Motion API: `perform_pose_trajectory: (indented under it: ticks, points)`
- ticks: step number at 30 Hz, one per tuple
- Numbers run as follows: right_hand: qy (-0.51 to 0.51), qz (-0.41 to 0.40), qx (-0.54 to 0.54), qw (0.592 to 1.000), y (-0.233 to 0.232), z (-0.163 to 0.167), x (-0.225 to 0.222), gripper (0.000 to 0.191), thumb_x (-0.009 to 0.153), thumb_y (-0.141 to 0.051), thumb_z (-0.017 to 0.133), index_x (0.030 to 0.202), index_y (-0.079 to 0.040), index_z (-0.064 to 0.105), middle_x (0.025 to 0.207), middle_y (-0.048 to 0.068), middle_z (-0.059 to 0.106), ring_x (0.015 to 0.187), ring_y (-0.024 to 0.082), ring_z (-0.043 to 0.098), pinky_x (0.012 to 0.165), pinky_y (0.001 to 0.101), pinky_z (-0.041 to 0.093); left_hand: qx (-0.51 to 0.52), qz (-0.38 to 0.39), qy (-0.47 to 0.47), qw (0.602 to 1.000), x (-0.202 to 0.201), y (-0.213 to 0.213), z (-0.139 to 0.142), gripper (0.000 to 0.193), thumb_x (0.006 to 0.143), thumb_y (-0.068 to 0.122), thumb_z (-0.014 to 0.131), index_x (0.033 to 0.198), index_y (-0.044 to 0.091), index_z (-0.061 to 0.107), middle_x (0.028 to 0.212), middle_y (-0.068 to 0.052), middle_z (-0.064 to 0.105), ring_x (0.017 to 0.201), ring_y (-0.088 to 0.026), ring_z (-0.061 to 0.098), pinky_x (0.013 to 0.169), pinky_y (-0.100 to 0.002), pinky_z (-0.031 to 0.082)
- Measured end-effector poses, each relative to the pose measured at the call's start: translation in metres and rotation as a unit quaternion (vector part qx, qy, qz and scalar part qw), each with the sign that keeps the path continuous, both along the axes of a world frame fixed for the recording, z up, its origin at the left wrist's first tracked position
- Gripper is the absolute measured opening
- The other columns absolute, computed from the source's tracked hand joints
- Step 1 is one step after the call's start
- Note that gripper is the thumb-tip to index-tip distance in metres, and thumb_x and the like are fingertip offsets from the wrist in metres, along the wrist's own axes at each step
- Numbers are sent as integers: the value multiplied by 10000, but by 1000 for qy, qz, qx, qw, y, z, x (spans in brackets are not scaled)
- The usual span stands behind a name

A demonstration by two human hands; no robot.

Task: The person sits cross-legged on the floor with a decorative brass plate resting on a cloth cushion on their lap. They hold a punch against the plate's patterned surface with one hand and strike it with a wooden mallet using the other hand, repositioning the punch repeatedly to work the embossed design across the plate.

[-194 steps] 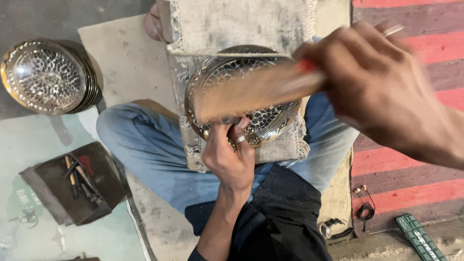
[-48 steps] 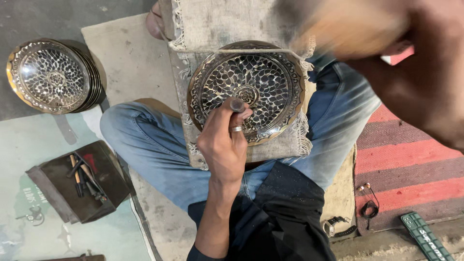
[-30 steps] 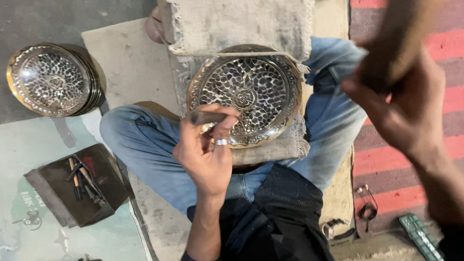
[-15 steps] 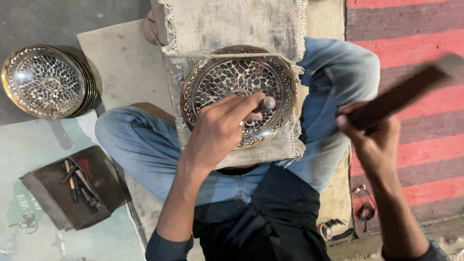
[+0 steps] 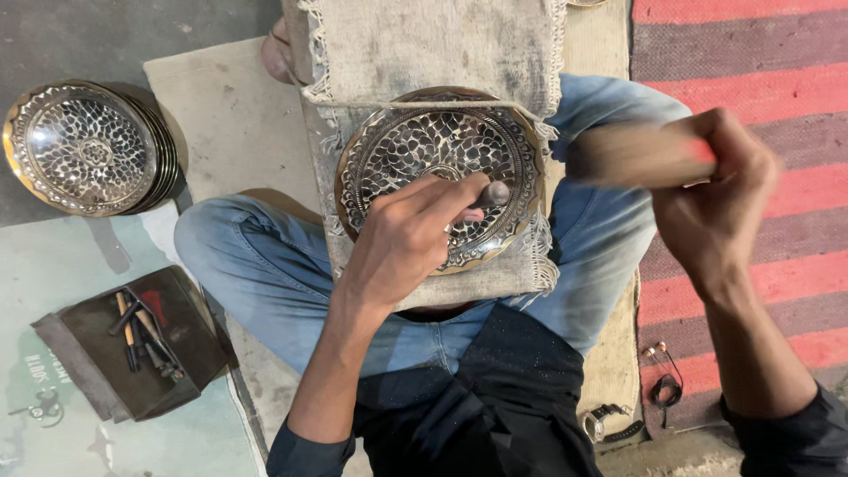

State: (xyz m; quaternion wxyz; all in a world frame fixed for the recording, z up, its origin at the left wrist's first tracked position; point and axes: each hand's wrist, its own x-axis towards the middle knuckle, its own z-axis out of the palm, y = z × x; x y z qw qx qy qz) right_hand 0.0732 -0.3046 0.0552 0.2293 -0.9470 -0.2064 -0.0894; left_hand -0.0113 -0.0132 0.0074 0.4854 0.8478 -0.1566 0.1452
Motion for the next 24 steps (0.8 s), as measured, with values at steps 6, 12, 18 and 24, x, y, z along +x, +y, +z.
perform_pose_trajectory:
  ticks: [6, 12, 18, 24]
  points:
    - [-8, 12, 14, 1000, -1, -9, 4, 145, 898, 146, 687, 940, 34, 605, 896, 162, 680, 806, 242, 681, 736, 326, 519, -12, -2, 4, 1000, 0, 0, 2, 414, 897, -143, 610, 1285, -3, 643, 1057, -127, 768, 961, -212, 777, 824, -323, 657]
    - [26, -6, 50, 998, -5, -14, 0, 121, 933, 129, 664, 977, 33, 606, 908, 156, 679, 816, 215, 677, 760, 302, 520, -5, -5, 5, 1000, 1, 1, 5, 402, 908, -132, 626, 1288, -2, 648, 1026, -122, 768, 936, -214, 774, 796, -328, 649]
    - [28, -17, 10, 999, -10, -17, -2, 145, 909, 132, 669, 995, 32, 611, 913, 153, 680, 828, 213, 669, 761, 302, 512, 0, -9, 2, 1000, 1, 2, 6, 441, 859, -145, 619, 1275, -1, 652, 1001, -126, 765, 923, -230, 773, 776, -353, 641]
    - [31, -37, 4, 999, 2, -7, -4, 144, 901, 124, 698, 923, 36, 587, 821, 164, 644, 745, 282, 614, 679, 354, 467, -6, -12, 11, 1000, 2, 1, 4, 429, 887, -169, 594, 1275, 0, 663, 1061, -133, 772, 934, -202, 782, 772, -310, 655]
